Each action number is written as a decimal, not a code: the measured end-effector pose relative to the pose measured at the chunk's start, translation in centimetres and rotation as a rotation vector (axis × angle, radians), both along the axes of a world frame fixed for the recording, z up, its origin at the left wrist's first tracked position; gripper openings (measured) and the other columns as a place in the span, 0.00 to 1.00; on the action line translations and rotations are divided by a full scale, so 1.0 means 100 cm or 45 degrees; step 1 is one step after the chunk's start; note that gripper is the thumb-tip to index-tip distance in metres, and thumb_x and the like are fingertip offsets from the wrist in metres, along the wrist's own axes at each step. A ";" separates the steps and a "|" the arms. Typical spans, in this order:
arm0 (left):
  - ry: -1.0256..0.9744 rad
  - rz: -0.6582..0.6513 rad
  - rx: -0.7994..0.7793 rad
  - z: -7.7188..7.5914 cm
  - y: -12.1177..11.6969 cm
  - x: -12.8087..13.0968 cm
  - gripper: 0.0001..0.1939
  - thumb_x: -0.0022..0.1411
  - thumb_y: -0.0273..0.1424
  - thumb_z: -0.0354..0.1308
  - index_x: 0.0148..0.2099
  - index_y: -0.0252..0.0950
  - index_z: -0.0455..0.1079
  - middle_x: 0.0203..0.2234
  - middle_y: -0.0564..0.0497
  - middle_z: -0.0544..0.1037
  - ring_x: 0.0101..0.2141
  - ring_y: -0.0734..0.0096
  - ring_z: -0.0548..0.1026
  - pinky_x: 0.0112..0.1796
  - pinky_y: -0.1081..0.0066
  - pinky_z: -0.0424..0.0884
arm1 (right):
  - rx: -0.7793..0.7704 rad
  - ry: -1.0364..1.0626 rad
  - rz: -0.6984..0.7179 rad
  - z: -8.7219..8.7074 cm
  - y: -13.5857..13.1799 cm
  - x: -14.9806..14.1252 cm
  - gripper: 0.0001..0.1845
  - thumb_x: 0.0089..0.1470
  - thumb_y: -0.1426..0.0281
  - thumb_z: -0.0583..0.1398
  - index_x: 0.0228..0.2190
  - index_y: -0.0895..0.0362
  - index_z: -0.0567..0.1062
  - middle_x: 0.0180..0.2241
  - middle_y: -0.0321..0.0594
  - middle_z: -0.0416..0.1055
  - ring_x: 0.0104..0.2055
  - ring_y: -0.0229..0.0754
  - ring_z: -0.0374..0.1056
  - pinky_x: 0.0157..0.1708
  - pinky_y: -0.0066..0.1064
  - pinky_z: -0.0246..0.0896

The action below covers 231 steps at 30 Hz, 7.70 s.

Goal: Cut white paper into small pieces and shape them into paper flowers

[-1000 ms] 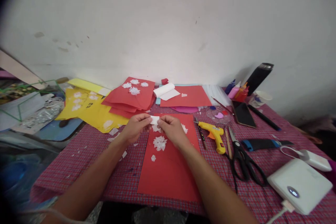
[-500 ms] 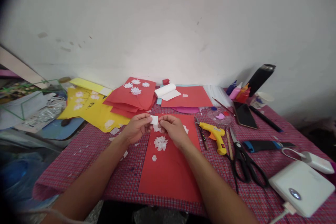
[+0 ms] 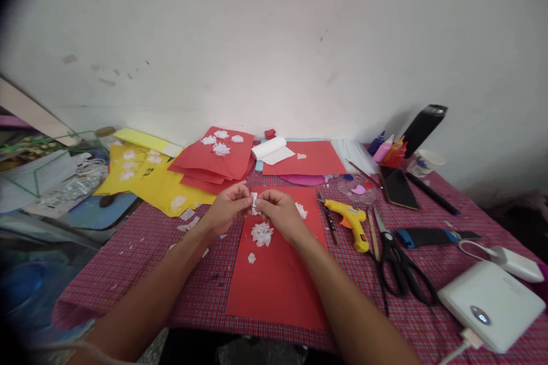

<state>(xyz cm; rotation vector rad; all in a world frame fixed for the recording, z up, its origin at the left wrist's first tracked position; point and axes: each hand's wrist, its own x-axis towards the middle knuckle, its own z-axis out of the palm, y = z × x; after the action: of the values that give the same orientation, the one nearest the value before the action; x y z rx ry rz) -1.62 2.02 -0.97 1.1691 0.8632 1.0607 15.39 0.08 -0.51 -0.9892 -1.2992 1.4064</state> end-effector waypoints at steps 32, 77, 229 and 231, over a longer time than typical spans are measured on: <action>0.029 -0.040 -0.006 0.000 0.000 0.000 0.11 0.54 0.34 0.65 0.35 0.31 0.75 0.26 0.50 0.75 0.27 0.75 0.71 0.32 0.73 0.66 | 0.143 -0.241 -0.037 -0.004 0.003 0.000 0.09 0.54 0.64 0.60 0.27 0.56 0.70 0.23 0.31 0.65 0.23 0.34 0.57 0.24 0.26 0.51; 0.250 0.050 0.169 0.000 -0.001 0.001 0.12 0.58 0.37 0.62 0.33 0.31 0.77 0.25 0.49 0.78 0.28 0.73 0.72 0.32 0.73 0.67 | 0.236 -0.344 -0.198 -0.010 0.004 0.000 0.07 0.54 0.67 0.58 0.26 0.55 0.68 0.22 0.32 0.68 0.24 0.37 0.62 0.24 0.27 0.54; -0.058 0.310 -0.075 -0.005 0.007 -0.003 0.11 0.53 0.35 0.64 0.31 0.33 0.70 0.21 0.53 0.75 0.24 0.73 0.74 0.28 0.73 0.68 | 0.452 -1.197 -0.400 -0.018 0.010 0.006 0.16 0.56 0.69 0.57 0.46 0.56 0.74 0.37 0.46 0.76 0.35 0.46 0.70 0.32 0.33 0.55; -0.011 0.291 -0.048 -0.006 0.007 -0.003 0.10 0.53 0.36 0.64 0.31 0.33 0.71 0.21 0.53 0.75 0.24 0.73 0.74 0.28 0.73 0.68 | 0.504 -1.005 -0.403 -0.015 0.007 0.004 0.13 0.56 0.68 0.56 0.44 0.55 0.73 0.35 0.43 0.75 0.34 0.45 0.69 0.33 0.32 0.57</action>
<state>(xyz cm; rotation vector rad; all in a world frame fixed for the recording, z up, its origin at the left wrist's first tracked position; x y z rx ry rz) -1.92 2.72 -1.54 1.0505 1.0235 1.2281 15.74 0.77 -2.01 -1.4518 -1.7879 0.4721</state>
